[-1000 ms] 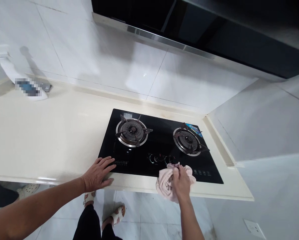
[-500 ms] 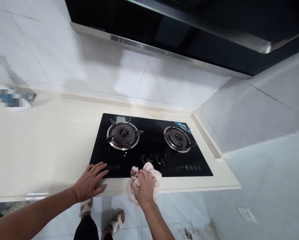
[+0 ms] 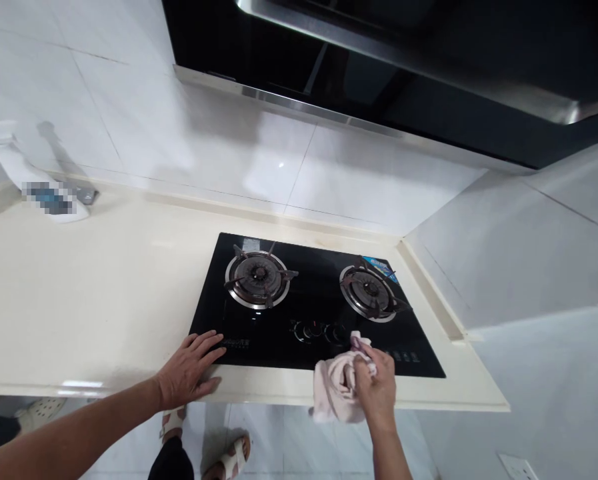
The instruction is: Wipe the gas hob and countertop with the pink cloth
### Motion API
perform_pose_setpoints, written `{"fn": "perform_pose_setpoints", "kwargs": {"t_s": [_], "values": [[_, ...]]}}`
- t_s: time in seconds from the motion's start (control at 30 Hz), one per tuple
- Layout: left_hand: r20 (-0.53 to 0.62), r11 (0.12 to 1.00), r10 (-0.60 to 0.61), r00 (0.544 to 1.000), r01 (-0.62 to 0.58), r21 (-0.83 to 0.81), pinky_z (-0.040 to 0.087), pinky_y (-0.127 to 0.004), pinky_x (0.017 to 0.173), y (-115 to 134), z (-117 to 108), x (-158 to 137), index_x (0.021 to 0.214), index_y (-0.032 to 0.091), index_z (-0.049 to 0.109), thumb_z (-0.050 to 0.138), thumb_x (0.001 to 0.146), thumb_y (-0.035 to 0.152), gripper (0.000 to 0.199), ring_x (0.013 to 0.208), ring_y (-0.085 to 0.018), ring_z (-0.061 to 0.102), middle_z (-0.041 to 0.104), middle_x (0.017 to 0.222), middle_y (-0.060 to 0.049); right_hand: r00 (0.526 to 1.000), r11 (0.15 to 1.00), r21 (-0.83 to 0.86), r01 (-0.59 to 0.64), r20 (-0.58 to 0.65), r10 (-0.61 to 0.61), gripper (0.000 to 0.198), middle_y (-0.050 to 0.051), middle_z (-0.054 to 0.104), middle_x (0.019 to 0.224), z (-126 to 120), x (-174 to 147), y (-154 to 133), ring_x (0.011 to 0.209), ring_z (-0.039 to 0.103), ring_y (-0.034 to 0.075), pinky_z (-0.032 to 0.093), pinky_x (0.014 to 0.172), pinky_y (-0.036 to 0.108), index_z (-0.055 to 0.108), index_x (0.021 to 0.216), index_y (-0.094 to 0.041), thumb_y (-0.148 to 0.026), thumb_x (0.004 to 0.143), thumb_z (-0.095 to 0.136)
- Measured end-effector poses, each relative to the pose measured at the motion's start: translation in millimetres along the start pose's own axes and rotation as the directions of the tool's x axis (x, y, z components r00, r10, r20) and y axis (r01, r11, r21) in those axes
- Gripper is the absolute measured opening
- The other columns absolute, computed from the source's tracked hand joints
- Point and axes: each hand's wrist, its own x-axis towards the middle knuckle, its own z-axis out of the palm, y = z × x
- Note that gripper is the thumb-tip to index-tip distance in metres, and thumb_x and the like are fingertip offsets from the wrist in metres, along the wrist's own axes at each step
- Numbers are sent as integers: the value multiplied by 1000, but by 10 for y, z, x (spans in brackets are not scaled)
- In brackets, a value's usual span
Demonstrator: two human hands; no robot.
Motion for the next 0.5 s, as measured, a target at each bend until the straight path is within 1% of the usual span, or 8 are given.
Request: {"fn": "perform_pose_setpoints", "kwargs": {"t_s": [0.1, 0.13, 0.2, 0.27, 0.33, 0.43, 0.5], "values": [[3, 1000, 10, 1000, -10, 13, 35, -48, 108, -7, 6, -11, 141, 25, 53, 61, 89, 42, 56, 139, -31, 46, 53, 150, -12, 988, 976, -206, 67, 150, -36, 43, 13, 52, 119, 231, 67, -39, 109, 54, 28, 46, 94, 44, 74, 119, -22, -43, 88, 51], [2, 1000, 14, 1000, -14, 13, 35, -48, 108, -10, 7, -14, 141, 25, 53, 61, 89, 42, 56, 140, -31, 46, 53, 150, -12, 985, 952, -295, 79, 167, -30, 43, 14, 51, 122, 329, 69, -87, 110, 52, 30, 45, 93, 46, 74, 121, -23, -41, 89, 51], [7, 1000, 15, 1000, -15, 10, 36, -48, 108, -16, 4, -14, 141, 25, 53, 62, 88, 42, 56, 140, -31, 46, 54, 150, -12, 990, 884, -465, 54, 143, 16, 42, 16, 50, 126, 503, 74, -197, 109, 48, 32, 42, 90, 48, 74, 122, -26, -36, 89, 51], [11, 1000, 7, 1000, -7, 10, 36, -48, 108, -15, -9, -8, 141, 25, 53, 62, 89, 43, 56, 140, -31, 46, 54, 149, -12, 995, 834, -552, -8, 82, 64, 39, 17, 49, 125, 614, 92, -281, 106, 46, 33, 40, 85, 47, 75, 120, -27, -32, 88, 52], [20, 1000, 6, 1000, -6, 13, 36, -48, 108, -7, -32, 4, 141, 25, 52, 61, 89, 42, 55, 140, -31, 46, 54, 149, -12, 998, 854, -519, -41, 11, 54, 35, 15, 51, 117, 657, 110, -307, 101, 46, 31, 38, 82, 45, 76, 114, -27, -30, 87, 54], [31, 1000, 8, 999, -9, 14, 36, -47, 109, 15, -65, 19, 141, 25, 52, 60, 90, 41, 55, 140, -31, 45, 54, 150, -12, 996, 924, -382, -25, -84, -7, 26, 9, 48, 97, 654, 104, -258, 92, 45, 26, 38, 80, 42, 76, 98, -22, -33, 86, 55], [30, 1000, -3, 1000, 3, 11, 36, -47, 109, 27, -78, 24, 141, 25, 52, 61, 90, 41, 54, 140, -31, 45, 54, 150, -12, 991, 949, -313, -18, -134, -25, 26, 5, 45, 91, 650, 98, -216, 87, 45, 23, 40, 79, 39, 71, 92, -20, -35, 88, 51]]}}
